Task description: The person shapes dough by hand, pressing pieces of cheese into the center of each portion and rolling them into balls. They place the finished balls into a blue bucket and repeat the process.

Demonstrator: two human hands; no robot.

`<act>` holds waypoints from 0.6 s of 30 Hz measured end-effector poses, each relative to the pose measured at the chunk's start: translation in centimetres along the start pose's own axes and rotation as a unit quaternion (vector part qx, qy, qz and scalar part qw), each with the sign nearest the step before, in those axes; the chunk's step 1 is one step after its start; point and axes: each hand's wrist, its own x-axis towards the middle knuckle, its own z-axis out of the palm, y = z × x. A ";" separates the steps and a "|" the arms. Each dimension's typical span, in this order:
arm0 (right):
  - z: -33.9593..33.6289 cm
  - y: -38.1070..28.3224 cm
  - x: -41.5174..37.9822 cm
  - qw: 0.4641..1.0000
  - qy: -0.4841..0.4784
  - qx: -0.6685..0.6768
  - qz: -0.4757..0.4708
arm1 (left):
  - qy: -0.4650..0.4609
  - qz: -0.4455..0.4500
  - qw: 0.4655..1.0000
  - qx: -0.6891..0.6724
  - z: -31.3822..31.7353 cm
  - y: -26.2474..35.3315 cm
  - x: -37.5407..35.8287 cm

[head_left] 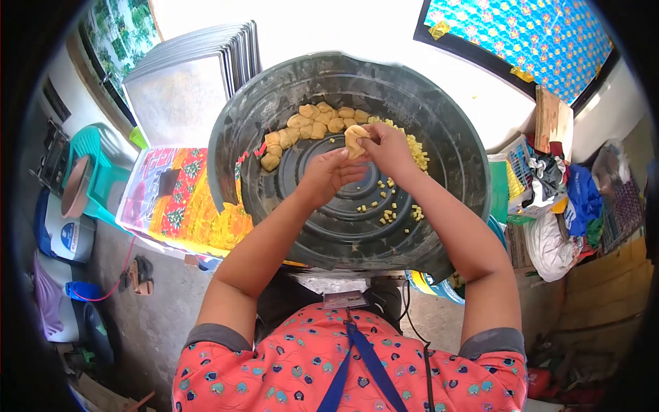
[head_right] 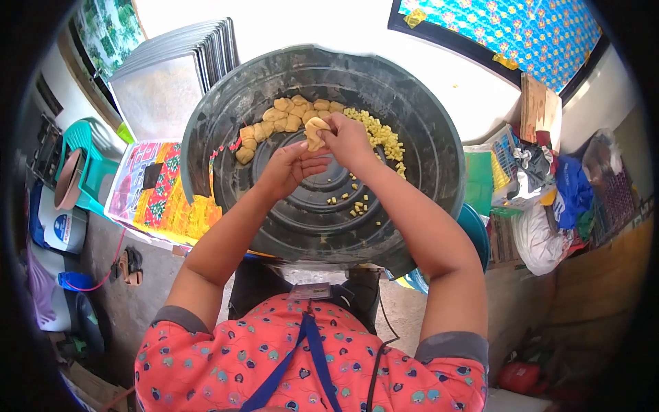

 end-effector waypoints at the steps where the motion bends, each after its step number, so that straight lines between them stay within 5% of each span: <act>1: -0.1 -0.3 -0.3 0.999 0.003 -0.032 -0.015 | 0.003 0.002 1.000 0.006 0.0 -0.1 0.0; 14: 0.7 0.6 -1.2 0.935 -0.034 -0.253 -0.247 | 0.001 0.045 0.997 -0.059 -2.0 0.4 0.4; 18: -0.5 0.0 -0.6 0.990 -0.131 0.012 -0.055 | 0.054 0.068 0.995 0.050 -1.1 0.3 0.2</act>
